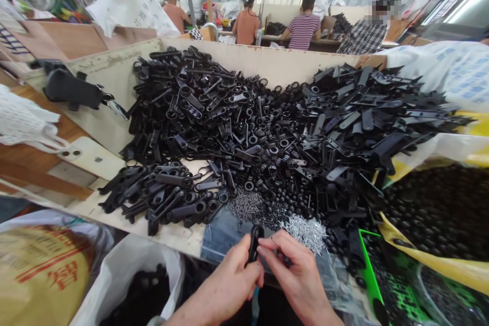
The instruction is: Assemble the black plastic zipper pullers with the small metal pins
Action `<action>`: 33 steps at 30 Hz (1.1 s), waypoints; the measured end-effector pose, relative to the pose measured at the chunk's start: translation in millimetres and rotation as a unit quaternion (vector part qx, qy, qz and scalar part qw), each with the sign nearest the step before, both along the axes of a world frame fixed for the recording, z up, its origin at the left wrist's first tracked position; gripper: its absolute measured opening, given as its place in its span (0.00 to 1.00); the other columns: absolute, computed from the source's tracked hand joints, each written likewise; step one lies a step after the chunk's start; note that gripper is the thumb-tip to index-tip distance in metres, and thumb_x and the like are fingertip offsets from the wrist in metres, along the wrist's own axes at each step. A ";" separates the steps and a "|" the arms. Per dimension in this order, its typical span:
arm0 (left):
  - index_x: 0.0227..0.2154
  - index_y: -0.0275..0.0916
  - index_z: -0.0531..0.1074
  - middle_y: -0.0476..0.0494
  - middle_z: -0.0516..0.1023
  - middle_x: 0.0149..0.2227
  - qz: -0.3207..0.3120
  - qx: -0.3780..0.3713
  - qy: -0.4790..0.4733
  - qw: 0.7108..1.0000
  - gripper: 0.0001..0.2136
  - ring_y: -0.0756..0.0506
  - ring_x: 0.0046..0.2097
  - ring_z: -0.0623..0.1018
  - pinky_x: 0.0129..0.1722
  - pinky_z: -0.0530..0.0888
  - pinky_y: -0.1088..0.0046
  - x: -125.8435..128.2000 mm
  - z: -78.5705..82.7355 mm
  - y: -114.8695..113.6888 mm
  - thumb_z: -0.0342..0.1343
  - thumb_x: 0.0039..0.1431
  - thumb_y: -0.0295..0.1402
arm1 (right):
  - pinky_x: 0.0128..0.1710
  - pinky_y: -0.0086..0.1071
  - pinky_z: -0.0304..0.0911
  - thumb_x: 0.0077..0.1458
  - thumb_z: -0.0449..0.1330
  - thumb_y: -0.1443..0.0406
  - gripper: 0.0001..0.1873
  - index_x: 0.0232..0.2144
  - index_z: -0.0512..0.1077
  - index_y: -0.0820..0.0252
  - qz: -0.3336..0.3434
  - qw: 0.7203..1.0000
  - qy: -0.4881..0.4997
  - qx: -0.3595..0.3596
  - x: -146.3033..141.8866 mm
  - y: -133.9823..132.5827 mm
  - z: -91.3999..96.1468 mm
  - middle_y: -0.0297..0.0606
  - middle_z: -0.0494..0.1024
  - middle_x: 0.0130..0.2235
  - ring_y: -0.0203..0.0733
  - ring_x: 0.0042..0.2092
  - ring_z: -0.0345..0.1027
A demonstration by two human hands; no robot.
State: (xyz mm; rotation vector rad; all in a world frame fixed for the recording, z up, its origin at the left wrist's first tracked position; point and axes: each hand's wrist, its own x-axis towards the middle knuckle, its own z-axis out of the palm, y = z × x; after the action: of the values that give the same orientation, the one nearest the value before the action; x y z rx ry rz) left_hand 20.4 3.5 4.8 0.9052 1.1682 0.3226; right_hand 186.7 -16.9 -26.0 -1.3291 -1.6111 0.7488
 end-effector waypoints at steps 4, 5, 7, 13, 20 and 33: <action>0.56 0.34 0.67 0.53 0.72 0.28 -0.037 0.033 -0.009 0.999 0.20 0.50 0.26 0.67 0.32 0.66 0.72 -3.5 -6.1 0.0 0.48 0.65 0.37 | 0.30 0.25 0.63 0.67 0.59 0.65 0.12 0.30 0.78 0.58 -0.005 1.000 0.008 0.010 -4.1 -4.2 3.4 0.32 0.75 0.28 0.36 0.30 0.71; 0.55 0.35 0.68 0.53 0.71 0.27 -0.049 0.047 -0.016 0.998 0.19 0.50 0.25 0.66 0.31 0.65 0.72 -4.9 -7.5 -0.1 0.46 0.66 0.38 | 0.31 0.25 0.63 0.67 0.59 0.66 0.12 0.30 0.77 0.58 -0.005 1.000 0.012 0.013 -4.8 -5.4 4.1 0.32 0.76 0.29 0.36 0.30 0.71; 0.57 0.37 0.67 0.54 0.71 0.26 -0.053 0.071 -0.011 0.996 0.20 0.50 0.26 0.66 0.31 0.65 0.73 -8.2 -10.8 -1.0 0.46 0.68 0.42 | 0.30 0.25 0.64 0.67 0.59 0.66 0.11 0.31 0.78 0.57 -0.004 1.000 0.014 0.020 -5.4 -7.3 5.1 0.32 0.77 0.29 0.35 0.30 0.72; 0.58 0.39 0.67 0.55 0.67 0.24 -0.028 0.140 0.019 0.989 0.26 0.47 0.30 0.66 0.36 0.66 0.71 -12.8 -20.0 -3.0 0.50 0.66 0.52 | 0.30 0.25 0.66 0.68 0.57 0.66 0.10 0.41 0.80 0.56 0.020 0.998 -0.055 0.029 -0.7 -5.6 7.2 0.33 0.79 0.30 0.35 0.29 0.73; 0.64 0.34 0.58 0.59 0.62 0.19 0.011 0.080 -0.002 0.997 0.33 0.49 0.24 0.59 0.26 0.58 0.74 -8.7 -29.6 2.3 0.48 0.66 0.54 | 0.38 0.28 0.71 0.71 0.52 0.64 0.14 0.53 0.73 0.53 0.031 0.992 -0.122 -0.032 13.9 -10.1 16.3 0.37 0.80 0.39 0.41 0.39 0.77; 0.58 0.33 0.61 0.62 0.60 0.18 0.044 0.072 -0.031 0.996 0.32 0.52 0.21 0.53 0.20 0.51 0.76 -5.6 -38.3 -3.6 0.50 0.64 0.56 | 0.34 0.26 0.65 0.64 0.49 0.76 0.17 0.47 0.71 0.55 0.119 0.949 -0.275 -0.099 0.6 -13.4 0.5 0.36 0.84 0.38 0.42 0.38 0.81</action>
State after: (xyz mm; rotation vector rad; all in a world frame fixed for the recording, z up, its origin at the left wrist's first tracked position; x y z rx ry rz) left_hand 14.8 -0.1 -33.6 0.9638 1.1407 0.5087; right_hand 187.3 -30.3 -25.5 -1.6011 -2.2174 0.7354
